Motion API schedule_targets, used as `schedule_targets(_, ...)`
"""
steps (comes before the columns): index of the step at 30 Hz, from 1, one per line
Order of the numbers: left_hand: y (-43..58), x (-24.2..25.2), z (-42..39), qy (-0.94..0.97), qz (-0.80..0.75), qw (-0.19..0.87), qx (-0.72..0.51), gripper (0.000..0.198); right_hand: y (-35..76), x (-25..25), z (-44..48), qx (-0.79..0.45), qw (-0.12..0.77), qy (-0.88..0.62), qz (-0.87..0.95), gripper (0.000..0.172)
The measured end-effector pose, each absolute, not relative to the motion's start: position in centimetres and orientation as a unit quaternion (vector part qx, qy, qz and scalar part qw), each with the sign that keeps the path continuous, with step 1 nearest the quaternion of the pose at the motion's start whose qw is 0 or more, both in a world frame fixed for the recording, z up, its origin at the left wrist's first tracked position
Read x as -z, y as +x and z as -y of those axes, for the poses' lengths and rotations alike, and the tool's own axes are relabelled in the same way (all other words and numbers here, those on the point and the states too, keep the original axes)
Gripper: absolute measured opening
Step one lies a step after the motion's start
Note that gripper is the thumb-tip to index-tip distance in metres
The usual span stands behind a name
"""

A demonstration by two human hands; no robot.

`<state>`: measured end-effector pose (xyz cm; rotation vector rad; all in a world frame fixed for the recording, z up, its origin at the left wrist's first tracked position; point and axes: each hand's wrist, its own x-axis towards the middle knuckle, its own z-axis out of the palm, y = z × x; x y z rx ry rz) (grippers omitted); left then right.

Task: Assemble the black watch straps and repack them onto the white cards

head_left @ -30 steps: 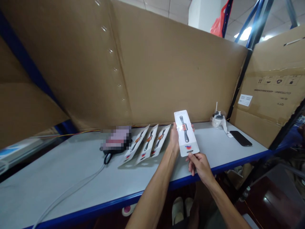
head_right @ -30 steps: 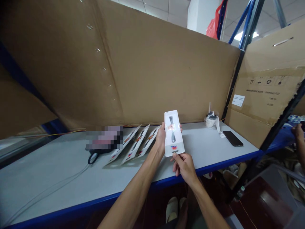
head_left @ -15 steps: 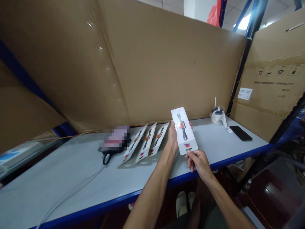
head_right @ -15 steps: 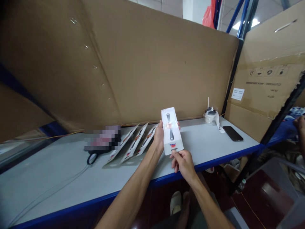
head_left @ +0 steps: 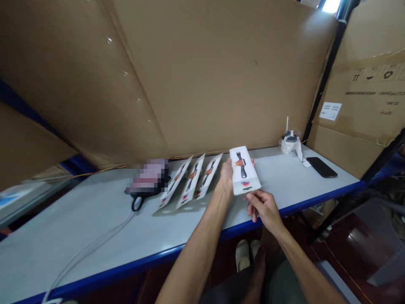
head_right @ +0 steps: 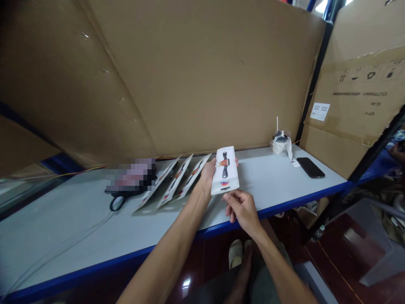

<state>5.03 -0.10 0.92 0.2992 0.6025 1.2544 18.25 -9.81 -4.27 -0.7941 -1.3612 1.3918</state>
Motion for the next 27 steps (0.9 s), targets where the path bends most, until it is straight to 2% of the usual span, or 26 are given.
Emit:
schedule_targets(12,5.2,-1.7,0.6,0.102,-0.255,0.772,-0.574,0.059,17.8,4.5,10.1,-0.517,0.511,-0.370,0.578,0.048)
schedule_targets(27,5.2,-2.0,0.7,0.110,-0.250,0.760,-0.590,0.057,17.8,3.9,10.2,-0.547,0.509,-0.374,0.550,0.039)
